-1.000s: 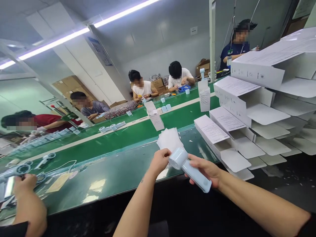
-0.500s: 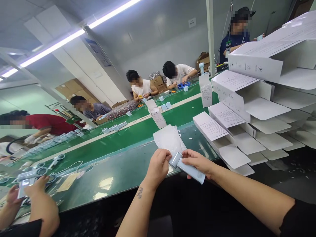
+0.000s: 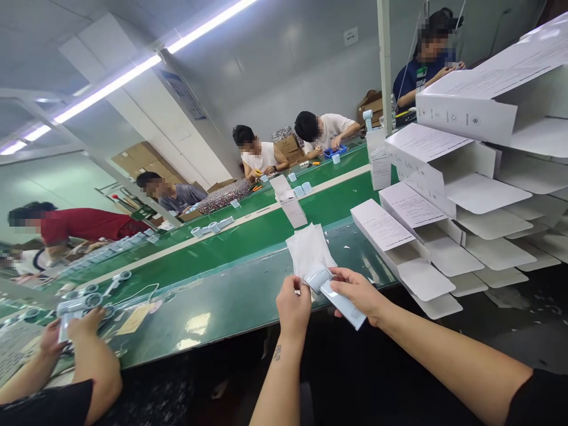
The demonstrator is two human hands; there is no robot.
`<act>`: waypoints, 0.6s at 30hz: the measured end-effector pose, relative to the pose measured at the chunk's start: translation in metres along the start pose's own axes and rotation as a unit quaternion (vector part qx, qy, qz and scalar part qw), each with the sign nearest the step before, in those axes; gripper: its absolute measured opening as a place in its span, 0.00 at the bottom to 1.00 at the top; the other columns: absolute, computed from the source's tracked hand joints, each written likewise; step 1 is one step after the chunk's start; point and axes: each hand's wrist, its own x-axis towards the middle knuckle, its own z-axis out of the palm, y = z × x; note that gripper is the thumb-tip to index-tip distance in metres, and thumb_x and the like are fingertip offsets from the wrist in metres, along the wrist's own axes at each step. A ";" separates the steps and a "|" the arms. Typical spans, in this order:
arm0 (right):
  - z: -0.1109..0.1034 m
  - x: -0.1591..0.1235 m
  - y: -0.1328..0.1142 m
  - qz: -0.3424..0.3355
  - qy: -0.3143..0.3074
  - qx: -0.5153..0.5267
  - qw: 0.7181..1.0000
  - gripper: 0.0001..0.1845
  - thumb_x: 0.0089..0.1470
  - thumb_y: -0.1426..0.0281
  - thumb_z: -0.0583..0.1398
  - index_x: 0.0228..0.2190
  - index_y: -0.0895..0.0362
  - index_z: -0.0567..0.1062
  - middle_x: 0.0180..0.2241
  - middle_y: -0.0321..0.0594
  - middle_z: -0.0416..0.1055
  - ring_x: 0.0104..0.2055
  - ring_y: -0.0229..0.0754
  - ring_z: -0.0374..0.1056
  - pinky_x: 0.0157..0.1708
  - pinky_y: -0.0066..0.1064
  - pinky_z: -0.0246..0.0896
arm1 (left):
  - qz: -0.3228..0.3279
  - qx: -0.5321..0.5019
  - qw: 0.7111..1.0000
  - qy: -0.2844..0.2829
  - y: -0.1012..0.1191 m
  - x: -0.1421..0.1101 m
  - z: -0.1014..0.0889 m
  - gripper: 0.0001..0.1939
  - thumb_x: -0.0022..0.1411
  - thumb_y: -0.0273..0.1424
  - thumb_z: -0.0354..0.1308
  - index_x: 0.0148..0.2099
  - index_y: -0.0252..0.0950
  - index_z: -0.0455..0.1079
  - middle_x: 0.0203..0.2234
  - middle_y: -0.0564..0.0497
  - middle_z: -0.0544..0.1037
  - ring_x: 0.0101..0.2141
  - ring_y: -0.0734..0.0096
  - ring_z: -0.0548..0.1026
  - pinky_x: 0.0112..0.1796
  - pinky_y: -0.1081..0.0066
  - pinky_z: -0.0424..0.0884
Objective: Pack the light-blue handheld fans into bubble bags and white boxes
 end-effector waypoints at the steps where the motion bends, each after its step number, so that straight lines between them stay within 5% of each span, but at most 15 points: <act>1: 0.001 -0.001 0.000 -0.001 0.001 0.007 1.000 0.23 0.49 0.69 0.61 0.48 0.57 0.67 0.44 0.44 0.65 0.26 0.33 0.66 0.18 0.31 0.70 | -0.037 -0.040 0.999 0.005 0.002 -0.001 0.004 0.02 0.56 0.29 0.52 0.31 0.38 0.64 0.22 0.55 0.72 0.23 0.72 0.69 0.28 0.72 0.66; 5: 0.000 0.000 -0.004 0.005 0.018 0.025 1.000 0.16 0.50 0.71 0.59 0.43 0.59 0.67 0.37 0.42 0.67 0.23 0.33 0.65 0.16 0.30 0.68 | -0.074 -0.153 0.983 0.071 0.010 -0.010 0.015 0.04 0.57 0.31 0.52 0.30 0.37 0.63 0.21 0.56 0.69 0.24 0.74 0.69 0.27 0.74 0.66; 9: -0.004 0.002 -0.009 0.011 0.001 0.045 0.999 0.16 0.49 0.70 0.61 0.42 0.57 0.66 0.36 0.41 0.68 0.24 0.36 0.67 0.15 0.32 0.68 | 0.110 -0.124 0.973 0.160 0.014 -0.015 0.013 0.03 0.59 0.29 0.53 0.35 0.36 0.66 0.25 0.53 0.71 0.27 0.73 0.70 0.32 0.71 0.69; 13: -0.006 0.001 -0.015 -0.028 0.022 0.050 0.998 0.27 0.48 0.69 0.62 0.49 0.51 0.62 0.44 0.41 0.66 0.26 0.37 0.69 0.18 0.34 0.70 | 0.324 -0.036 0.942 0.078 0.013 -0.018 0.007 0.06 0.60 0.23 0.50 0.38 0.35 0.66 0.28 0.49 0.73 0.30 0.71 0.71 0.33 0.70 0.70; 15: -0.004 0.001 -0.017 -0.046 0.034 0.025 0.998 0.27 0.47 0.69 0.63 0.49 0.51 0.63 0.45 0.41 0.64 0.27 0.36 0.70 0.20 0.34 0.71 | 0.319 -0.030 0.946 0.043 0.015 -0.018 0.004 0.05 0.60 0.22 0.50 0.36 0.35 0.66 0.25 0.51 0.72 0.27 0.73 0.71 0.30 0.73 0.70; 18: 0.003 0.002 -0.020 -0.025 0.019 0.013 0.999 0.19 0.48 0.68 0.63 0.42 0.56 0.65 0.38 0.40 0.67 0.25 0.36 0.69 0.21 0.34 0.71 | 0.282 -0.035 0.956 0.067 0.026 -0.012 -0.008 0.04 0.60 0.24 0.52 0.35 0.36 0.66 0.23 0.53 0.71 0.24 0.76 0.70 0.28 0.75 0.69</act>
